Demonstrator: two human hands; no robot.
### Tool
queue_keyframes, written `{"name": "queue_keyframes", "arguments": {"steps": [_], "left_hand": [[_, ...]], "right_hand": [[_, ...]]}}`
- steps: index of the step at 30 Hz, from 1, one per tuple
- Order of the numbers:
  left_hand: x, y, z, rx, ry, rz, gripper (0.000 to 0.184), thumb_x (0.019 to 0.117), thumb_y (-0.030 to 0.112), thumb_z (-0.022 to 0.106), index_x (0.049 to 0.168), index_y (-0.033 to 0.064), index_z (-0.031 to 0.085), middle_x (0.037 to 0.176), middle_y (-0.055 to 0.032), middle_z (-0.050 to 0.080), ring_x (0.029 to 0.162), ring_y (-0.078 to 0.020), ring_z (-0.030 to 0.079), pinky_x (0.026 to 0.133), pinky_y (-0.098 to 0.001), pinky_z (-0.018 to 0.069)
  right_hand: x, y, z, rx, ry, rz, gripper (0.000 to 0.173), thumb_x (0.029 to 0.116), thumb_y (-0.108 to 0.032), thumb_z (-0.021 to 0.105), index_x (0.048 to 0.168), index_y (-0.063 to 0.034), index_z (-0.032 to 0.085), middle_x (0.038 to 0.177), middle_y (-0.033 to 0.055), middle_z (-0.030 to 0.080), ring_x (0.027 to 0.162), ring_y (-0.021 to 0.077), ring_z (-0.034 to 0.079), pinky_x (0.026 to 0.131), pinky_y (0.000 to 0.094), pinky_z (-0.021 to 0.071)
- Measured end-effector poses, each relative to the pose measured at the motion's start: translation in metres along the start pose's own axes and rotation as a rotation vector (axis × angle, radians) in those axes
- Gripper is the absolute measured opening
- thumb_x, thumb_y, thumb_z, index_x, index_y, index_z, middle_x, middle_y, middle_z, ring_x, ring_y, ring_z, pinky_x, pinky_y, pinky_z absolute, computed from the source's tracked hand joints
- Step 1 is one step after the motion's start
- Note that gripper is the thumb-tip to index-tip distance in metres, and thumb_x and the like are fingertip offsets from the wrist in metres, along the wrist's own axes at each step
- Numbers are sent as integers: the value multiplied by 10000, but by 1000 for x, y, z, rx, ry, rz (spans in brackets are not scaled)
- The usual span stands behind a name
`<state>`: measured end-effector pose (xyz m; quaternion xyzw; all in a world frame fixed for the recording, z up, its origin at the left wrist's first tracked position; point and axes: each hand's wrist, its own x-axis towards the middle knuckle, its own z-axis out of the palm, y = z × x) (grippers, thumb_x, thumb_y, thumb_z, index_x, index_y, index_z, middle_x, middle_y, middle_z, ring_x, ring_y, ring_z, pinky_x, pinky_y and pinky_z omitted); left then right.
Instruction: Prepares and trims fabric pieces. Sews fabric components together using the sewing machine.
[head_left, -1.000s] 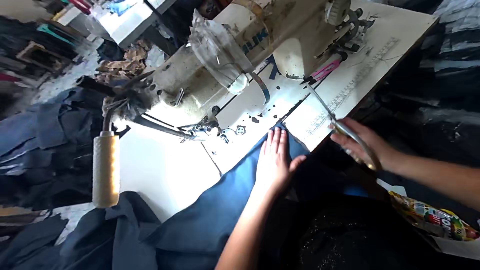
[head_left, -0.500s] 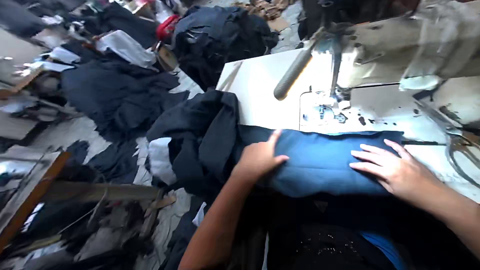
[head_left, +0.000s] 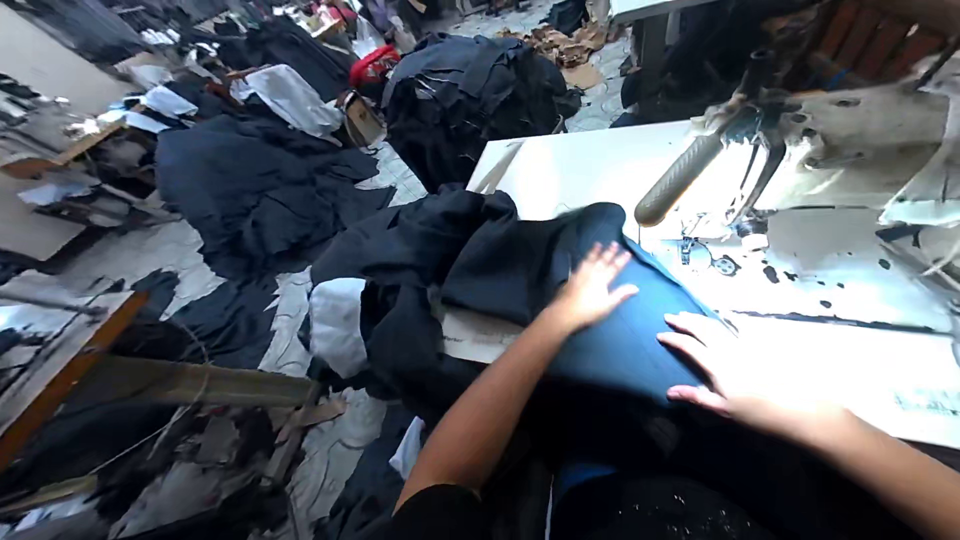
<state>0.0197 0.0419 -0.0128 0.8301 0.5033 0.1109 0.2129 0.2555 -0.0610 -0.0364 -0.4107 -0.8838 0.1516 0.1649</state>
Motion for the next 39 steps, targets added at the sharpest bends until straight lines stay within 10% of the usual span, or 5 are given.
{"name": "queue_keyframes", "arguments": {"steps": [6, 12, 20, 36, 39], "left_hand": [[3, -49, -13, 205, 103, 108, 603, 1008, 424, 611, 1488, 68, 525, 1594, -226, 401, 1517, -437, 293, 1190, -709, 175], [-84, 33, 50, -75, 206, 193, 551, 963, 384, 620, 1392, 38, 629, 1398, -125, 648, 1353, -379, 562, 1138, -660, 349], [-95, 2, 30, -558, 367, 204, 307, 1010, 57, 523, 1251, -88, 646, 944, -98, 731, 781, 24, 644, 762, -137, 528], [-83, 17, -10, -219, 513, 235, 198, 925, 8, 542, 996, -40, 721, 951, -136, 739, 874, -147, 710, 833, -283, 573], [-81, 25, -29, 88, 548, 315, 197, 898, -34, 571, 859, 31, 753, 958, -128, 744, 906, -264, 729, 789, -401, 592]], "right_hand": [[18, 1, -18, 240, -160, 58, 483, 1010, -247, 503, 1456, -70, 566, 1530, 140, 517, 1434, 302, 462, 1170, 514, 332], [35, 11, -8, 134, 192, -36, 219, 929, -19, 570, 1013, -14, 772, 1034, 167, 708, 987, 313, 676, 864, 452, 525], [56, 11, -29, 133, 174, -3, 142, 906, -113, 672, 953, -41, 785, 1029, 173, 687, 996, 315, 654, 822, 468, 520], [56, -19, -28, 61, 184, 28, 605, 907, -600, 615, 1074, -39, 765, 1008, 138, 679, 972, 313, 638, 804, 504, 489], [55, -22, -21, -140, 391, -53, 293, 894, -282, 677, 1004, -26, 765, 941, 173, 714, 874, 362, 705, 733, 528, 558]]}}
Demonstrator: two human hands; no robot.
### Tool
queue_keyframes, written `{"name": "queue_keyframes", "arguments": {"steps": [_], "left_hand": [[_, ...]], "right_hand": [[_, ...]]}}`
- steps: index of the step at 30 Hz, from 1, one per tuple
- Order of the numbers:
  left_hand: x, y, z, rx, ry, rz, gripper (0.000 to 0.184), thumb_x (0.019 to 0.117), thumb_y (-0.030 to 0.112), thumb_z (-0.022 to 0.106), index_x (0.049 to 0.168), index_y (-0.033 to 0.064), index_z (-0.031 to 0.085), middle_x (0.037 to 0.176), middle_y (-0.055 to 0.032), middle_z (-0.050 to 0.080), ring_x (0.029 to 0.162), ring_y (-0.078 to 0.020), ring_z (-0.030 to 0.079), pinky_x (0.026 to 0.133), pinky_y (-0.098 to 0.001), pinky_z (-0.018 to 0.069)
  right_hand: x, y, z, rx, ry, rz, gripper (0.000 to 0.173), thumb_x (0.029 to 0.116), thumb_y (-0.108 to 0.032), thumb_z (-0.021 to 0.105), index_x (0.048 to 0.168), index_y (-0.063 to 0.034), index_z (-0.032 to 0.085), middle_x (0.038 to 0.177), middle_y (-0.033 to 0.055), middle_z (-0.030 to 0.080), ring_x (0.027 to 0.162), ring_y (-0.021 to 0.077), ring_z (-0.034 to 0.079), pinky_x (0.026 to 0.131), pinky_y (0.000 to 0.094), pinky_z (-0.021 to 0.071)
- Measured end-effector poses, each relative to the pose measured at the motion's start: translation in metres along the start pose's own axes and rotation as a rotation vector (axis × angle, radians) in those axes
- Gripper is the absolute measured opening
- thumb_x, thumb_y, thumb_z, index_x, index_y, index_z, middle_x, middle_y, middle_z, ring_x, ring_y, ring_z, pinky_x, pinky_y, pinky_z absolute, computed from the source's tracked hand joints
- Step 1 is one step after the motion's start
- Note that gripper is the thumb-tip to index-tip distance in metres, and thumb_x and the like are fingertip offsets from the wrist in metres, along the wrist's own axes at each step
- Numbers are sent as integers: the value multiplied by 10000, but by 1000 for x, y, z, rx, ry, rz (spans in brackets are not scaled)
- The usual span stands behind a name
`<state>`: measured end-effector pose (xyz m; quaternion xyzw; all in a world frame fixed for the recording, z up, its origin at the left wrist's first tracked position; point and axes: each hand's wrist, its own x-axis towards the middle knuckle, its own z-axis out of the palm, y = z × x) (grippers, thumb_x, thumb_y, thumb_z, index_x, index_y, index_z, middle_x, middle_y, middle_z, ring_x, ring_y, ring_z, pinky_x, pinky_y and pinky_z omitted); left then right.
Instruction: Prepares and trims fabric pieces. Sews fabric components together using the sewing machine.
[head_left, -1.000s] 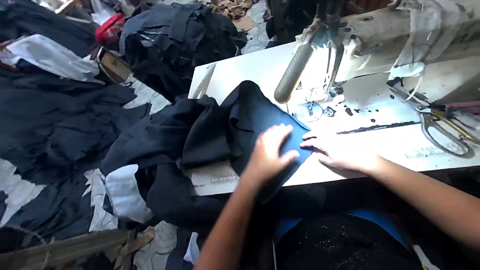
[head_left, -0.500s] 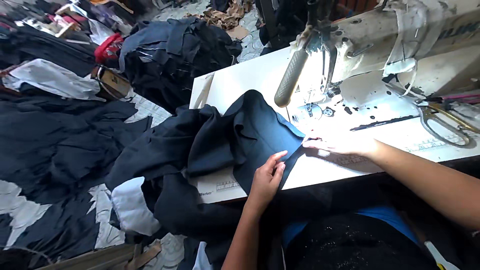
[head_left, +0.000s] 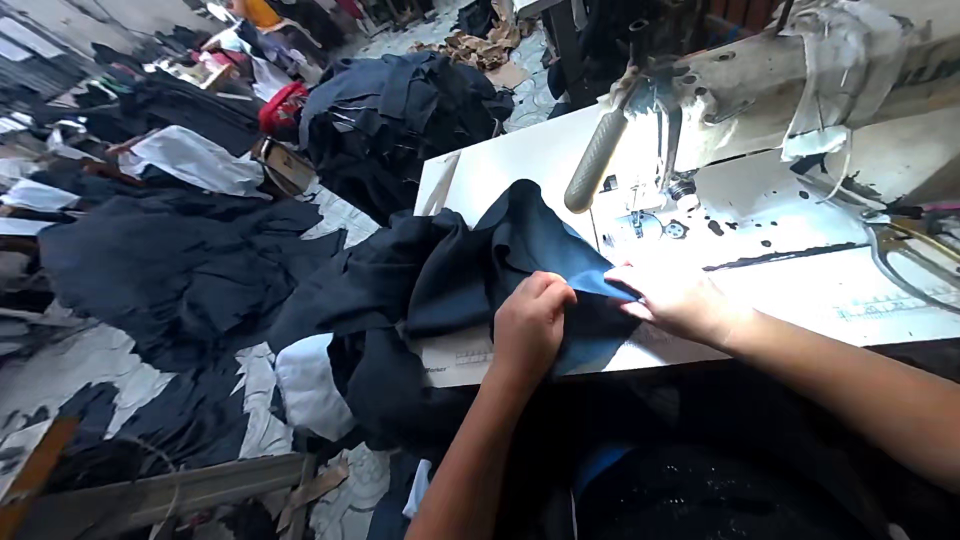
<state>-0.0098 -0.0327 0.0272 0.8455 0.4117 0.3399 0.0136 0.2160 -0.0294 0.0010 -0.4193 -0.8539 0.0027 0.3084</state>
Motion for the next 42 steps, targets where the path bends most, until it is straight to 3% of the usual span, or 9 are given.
{"name": "queue_keyframes", "arguments": {"steps": [6, 10, 16, 21, 28, 31, 35, 38, 42], "left_hand": [[15, -26, -25, 285, -365, -112, 185, 934, -11, 600, 1000, 18, 771, 1171, -219, 699, 1153, -440, 641, 916, -602, 528], [2, 7, -61, -9, -1054, -303, 255, 951, 70, 653, 1190, 9, 713, 1134, -277, 698, 1111, -478, 652, 942, -675, 475], [-50, -24, -17, -773, -382, -559, 197, 998, 31, 502, 1049, -38, 679, 935, -75, 711, 874, -111, 681, 850, -300, 560], [-41, -8, 21, -1843, 439, -245, 219, 957, 370, 643, 1046, 242, 797, 1019, 50, 782, 975, -68, 732, 878, -284, 596], [-18, -7, 11, -756, -158, -407, 383, 1013, 199, 522, 1218, -115, 601, 1127, -87, 665, 1007, -56, 632, 858, -238, 530], [-18, 1, 13, -1107, -357, -216, 184, 977, 214, 630, 904, 66, 712, 915, 31, 687, 882, 30, 623, 818, -168, 506], [-16, -15, -15, -1649, -324, -77, 249, 1017, 352, 571, 1110, 269, 788, 1067, 170, 764, 993, 86, 681, 884, -141, 549], [5, -6, -31, -697, -837, -21, 297, 1076, 227, 469, 876, 59, 611, 716, 20, 536, 662, -49, 513, 625, -220, 424], [15, 27, 2, 202, -937, -184, 443, 1074, 352, 511, 1412, 82, 601, 1348, -262, 599, 1208, -465, 601, 940, -602, 501]], "right_hand": [[26, -3, -15, 1009, -594, 534, 287, 1100, -146, 403, 1231, 23, 594, 1050, 36, 655, 955, 35, 627, 882, 233, 524], [29, -12, 4, 1963, -57, 782, 418, 1131, -283, 213, 1145, -89, 583, 988, 27, 731, 938, 126, 714, 855, 311, 595], [15, -46, 19, 2341, 341, 777, 508, 1113, -325, 151, 1187, -100, 600, 1089, 61, 728, 1052, 163, 699, 930, 347, 581], [-10, -33, 27, 2235, 371, 533, 343, 1053, -289, 419, 964, -194, 737, 937, -3, 770, 899, 89, 733, 821, 291, 612], [-5, -9, -19, 1803, -38, 608, 492, 1065, -162, 187, 923, -233, 653, 834, -118, 738, 797, -39, 688, 757, 167, 580], [-1, -4, -35, 1521, -437, 498, 283, 1041, -200, 382, 886, -246, 614, 772, -196, 686, 741, -106, 638, 713, 111, 541], [8, 15, -64, 897, -954, 222, 212, 781, -198, 778, 811, -60, 620, 683, -99, 620, 654, -66, 564, 642, 165, 459], [23, 8, -86, 146, -998, 82, 195, 938, -143, 719, 1019, 33, 728, 844, 159, 686, 814, 290, 653, 751, 483, 496], [-5, 4, -55, -267, -736, 200, 337, 993, -40, 572, 1317, -16, 660, 1195, 271, 636, 1213, 459, 565, 1132, 670, 273]]}}
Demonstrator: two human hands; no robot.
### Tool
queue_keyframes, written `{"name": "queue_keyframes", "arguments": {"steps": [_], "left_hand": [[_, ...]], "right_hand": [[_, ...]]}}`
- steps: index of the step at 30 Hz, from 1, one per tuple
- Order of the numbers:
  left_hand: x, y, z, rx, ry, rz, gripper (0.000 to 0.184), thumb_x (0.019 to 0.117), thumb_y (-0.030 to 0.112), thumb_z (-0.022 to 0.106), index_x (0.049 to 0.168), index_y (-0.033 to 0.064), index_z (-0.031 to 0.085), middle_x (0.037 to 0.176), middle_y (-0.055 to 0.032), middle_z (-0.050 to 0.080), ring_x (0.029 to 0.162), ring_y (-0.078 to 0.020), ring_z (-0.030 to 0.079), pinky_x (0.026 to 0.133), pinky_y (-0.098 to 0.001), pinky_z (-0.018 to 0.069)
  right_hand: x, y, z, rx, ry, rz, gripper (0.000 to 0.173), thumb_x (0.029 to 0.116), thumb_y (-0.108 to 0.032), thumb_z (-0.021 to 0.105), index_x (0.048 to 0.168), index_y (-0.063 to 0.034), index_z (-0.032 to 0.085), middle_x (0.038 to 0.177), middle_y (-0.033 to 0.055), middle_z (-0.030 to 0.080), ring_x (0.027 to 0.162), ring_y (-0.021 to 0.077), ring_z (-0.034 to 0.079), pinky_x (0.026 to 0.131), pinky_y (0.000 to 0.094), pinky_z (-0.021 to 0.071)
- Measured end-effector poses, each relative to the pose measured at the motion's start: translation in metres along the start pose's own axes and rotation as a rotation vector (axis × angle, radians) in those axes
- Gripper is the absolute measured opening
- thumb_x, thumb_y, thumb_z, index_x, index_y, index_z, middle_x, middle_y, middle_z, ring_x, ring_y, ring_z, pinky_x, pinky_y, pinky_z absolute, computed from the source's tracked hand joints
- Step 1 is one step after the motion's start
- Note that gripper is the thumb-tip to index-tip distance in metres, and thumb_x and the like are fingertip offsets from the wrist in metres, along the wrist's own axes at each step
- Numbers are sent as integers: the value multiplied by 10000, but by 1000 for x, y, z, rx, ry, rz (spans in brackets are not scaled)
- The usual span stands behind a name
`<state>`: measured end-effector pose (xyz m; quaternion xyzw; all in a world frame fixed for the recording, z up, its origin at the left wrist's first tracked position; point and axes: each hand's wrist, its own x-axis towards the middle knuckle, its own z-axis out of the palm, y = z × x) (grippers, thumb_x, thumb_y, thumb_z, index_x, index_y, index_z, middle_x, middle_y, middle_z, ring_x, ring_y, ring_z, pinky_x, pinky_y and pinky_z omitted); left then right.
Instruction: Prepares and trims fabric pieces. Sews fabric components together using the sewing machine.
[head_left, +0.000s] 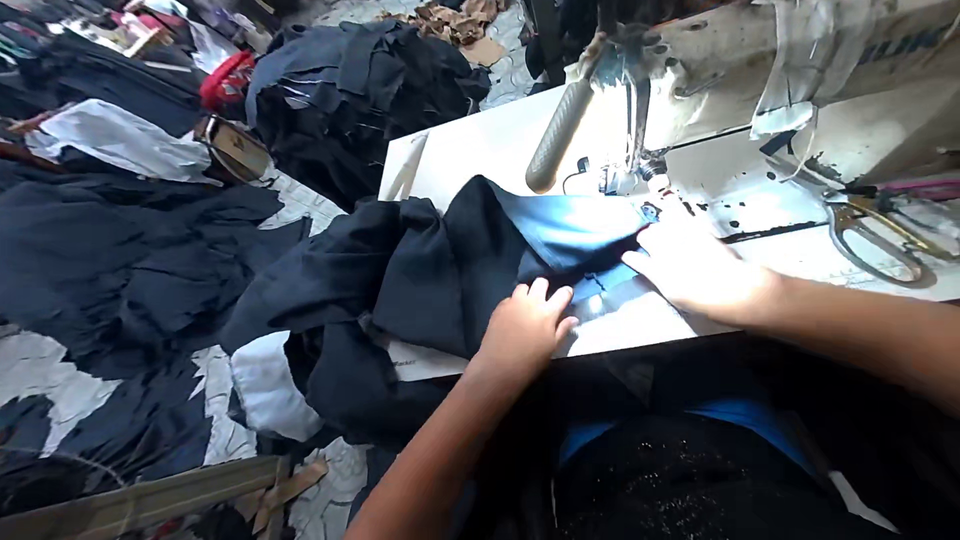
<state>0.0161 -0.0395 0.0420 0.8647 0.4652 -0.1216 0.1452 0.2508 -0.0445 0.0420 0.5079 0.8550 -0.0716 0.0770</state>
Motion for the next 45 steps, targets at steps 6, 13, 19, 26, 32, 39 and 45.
{"name": "queue_keyframes", "arguments": {"steps": [6, 13, 19, 26, 32, 39, 45], "left_hand": [[11, -2, 62, -5, 576, 370, 370, 1034, 259, 497, 868, 5, 709, 909, -157, 718, 783, -324, 724, 602, -447, 575], [26, 2, 73, -123, 573, 130, 334, 1006, 245, 566, 1281, 163, 737, 919, -176, 669, 762, -336, 693, 602, -462, 556], [21, 15, 87, -14, 796, 304, 183, 976, 162, 601, 1004, 151, 781, 1023, -37, 775, 887, -221, 712, 740, -405, 493], [28, 12, 84, -217, 551, 147, 509, 920, 175, 432, 1369, 148, 670, 1189, -230, 667, 1024, -419, 635, 747, -564, 458], [26, 14, 85, -163, 603, 187, 546, 972, 538, 508, 1292, 152, 722, 1219, -172, 685, 1078, -365, 648, 892, -594, 440], [28, 22, 91, -213, 760, 112, 327, 974, 255, 579, 750, 44, 690, 844, -127, 689, 817, -306, 678, 773, -493, 509], [26, 14, 95, -294, 737, 206, 250, 948, 309, 643, 986, 123, 806, 901, -106, 730, 820, -284, 705, 689, -443, 545]], "right_hand": [[-8, 2, 82, 162, 618, -282, 346, 940, -101, 589, 1234, -216, 731, 945, 85, 705, 907, 288, 689, 967, 631, 447], [-14, 4, 98, 188, 700, -381, 278, 989, -208, 528, 1089, -219, 787, 821, 24, 644, 774, 202, 604, 868, 461, 413], [-16, -1, 98, 185, 708, -361, 275, 1005, -194, 524, 1067, -193, 792, 790, 28, 632, 764, 203, 603, 895, 461, 409], [-16, -3, 97, 209, 686, -339, 228, 944, -185, 572, 1020, -177, 787, 812, 34, 652, 766, 214, 622, 876, 487, 423], [-14, -3, 88, 321, 609, -248, 234, 889, -196, 570, 969, -162, 788, 860, 42, 679, 816, 219, 638, 885, 522, 397], [0, -5, 87, 530, 577, -109, 249, 920, -277, 619, 795, -111, 758, 717, 52, 646, 734, 207, 640, 875, 512, 398], [0, 6, 95, 450, 637, -240, 197, 937, -252, 618, 952, -236, 814, 974, 34, 706, 961, 217, 634, 926, 516, 389]]}}
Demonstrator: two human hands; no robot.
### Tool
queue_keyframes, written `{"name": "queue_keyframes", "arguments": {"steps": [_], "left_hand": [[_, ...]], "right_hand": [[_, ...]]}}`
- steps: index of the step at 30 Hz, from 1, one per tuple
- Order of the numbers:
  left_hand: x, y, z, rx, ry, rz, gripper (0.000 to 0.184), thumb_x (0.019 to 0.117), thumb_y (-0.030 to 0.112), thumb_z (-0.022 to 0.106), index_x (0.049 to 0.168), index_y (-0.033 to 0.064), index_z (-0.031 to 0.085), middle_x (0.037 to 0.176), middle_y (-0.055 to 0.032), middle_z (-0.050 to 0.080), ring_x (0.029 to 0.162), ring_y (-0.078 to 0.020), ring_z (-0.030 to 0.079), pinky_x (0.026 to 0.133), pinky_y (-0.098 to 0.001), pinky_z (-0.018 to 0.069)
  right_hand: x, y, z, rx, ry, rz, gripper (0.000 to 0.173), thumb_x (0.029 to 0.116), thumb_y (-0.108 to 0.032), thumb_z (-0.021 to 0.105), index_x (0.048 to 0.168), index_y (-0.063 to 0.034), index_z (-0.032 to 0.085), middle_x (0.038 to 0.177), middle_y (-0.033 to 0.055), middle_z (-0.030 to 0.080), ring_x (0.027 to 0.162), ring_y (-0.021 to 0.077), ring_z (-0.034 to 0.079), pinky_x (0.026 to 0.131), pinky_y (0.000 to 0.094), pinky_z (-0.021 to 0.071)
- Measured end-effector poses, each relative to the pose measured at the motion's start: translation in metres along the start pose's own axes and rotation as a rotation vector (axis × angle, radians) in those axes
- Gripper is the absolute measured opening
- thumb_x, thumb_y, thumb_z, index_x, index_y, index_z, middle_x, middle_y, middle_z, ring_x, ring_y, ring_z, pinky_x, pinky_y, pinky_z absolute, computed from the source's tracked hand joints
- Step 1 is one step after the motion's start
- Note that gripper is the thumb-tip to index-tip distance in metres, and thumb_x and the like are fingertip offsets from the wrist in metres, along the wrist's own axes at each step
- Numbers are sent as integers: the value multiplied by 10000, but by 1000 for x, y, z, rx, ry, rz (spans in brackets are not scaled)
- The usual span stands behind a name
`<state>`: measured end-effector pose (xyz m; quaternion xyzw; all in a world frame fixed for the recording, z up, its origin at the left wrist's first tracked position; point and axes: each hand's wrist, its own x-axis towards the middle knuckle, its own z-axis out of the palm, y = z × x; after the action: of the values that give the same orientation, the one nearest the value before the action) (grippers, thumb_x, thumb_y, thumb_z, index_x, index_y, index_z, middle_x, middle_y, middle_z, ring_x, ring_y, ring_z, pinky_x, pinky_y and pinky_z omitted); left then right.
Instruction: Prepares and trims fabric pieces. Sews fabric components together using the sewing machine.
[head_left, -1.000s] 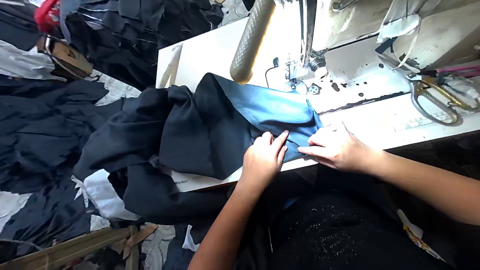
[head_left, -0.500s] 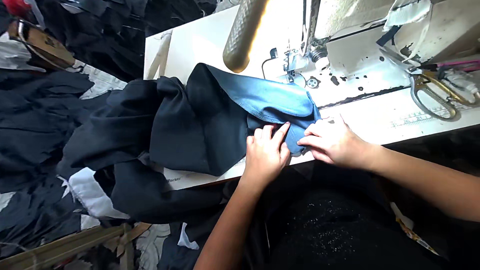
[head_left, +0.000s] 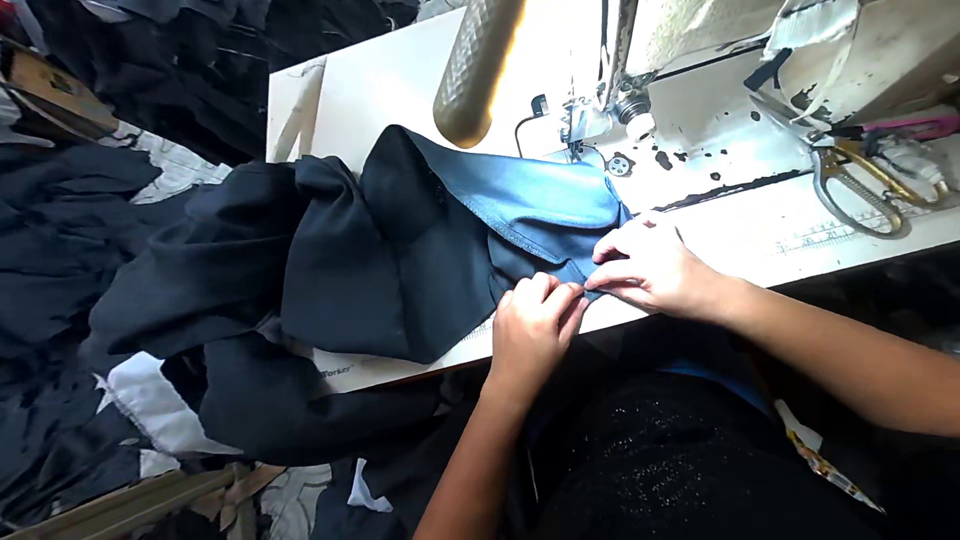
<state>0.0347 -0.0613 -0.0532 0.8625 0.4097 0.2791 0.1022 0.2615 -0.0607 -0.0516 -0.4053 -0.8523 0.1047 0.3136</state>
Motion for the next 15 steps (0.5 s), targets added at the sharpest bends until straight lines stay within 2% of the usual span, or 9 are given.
{"name": "queue_keyframes", "arguments": {"steps": [2, 3, 5, 9, 12, 15], "left_hand": [[-1, -1, -5, -24, -30, -8, 318, 934, 389, 664, 1012, 116, 806, 896, -106, 729, 806, -277, 707, 682, -442, 555], [-2, -1, -6, -27, -26, -17, 309, 932, 370, 665, 995, 101, 804, 873, -102, 729, 792, -268, 711, 679, -434, 556], [-1, -2, -6, -20, -6, -44, 275, 966, 284, 624, 936, 71, 795, 831, -96, 734, 782, -248, 721, 692, -422, 568], [4, 3, -3, 33, 5, -133, 340, 997, 213, 512, 822, 38, 745, 744, -102, 672, 740, -265, 686, 668, -428, 536], [7, 3, 2, 96, 14, -135, 327, 944, 228, 546, 719, 42, 693, 675, -101, 617, 688, -288, 658, 604, -435, 499], [8, 2, 2, 104, -24, -131, 314, 917, 239, 583, 691, 40, 671, 668, -100, 589, 690, -299, 637, 614, -453, 473]], "right_hand": [[1, 5, -6, 71, -102, 42, 220, 928, -368, 635, 996, -262, 815, 1021, 20, 681, 1020, 212, 598, 946, 516, 354], [5, 6, -9, 89, -155, 75, 231, 900, -405, 665, 1003, -262, 815, 1013, 20, 664, 1016, 217, 588, 935, 517, 350], [13, 4, -13, 127, -224, 146, 198, 897, -359, 706, 980, -212, 808, 985, 53, 658, 1007, 256, 582, 924, 541, 333], [23, 4, -10, 135, -195, 208, 237, 942, -321, 661, 939, -125, 796, 948, 86, 675, 1010, 302, 604, 915, 582, 350], [26, 1, -4, 92, -179, 223, 228, 939, -279, 635, 881, -105, 771, 922, 100, 665, 998, 322, 610, 909, 595, 345], [30, -3, -3, 29, -212, 232, 204, 881, -285, 667, 837, -96, 731, 887, 105, 627, 971, 333, 598, 864, 584, 354]]}}
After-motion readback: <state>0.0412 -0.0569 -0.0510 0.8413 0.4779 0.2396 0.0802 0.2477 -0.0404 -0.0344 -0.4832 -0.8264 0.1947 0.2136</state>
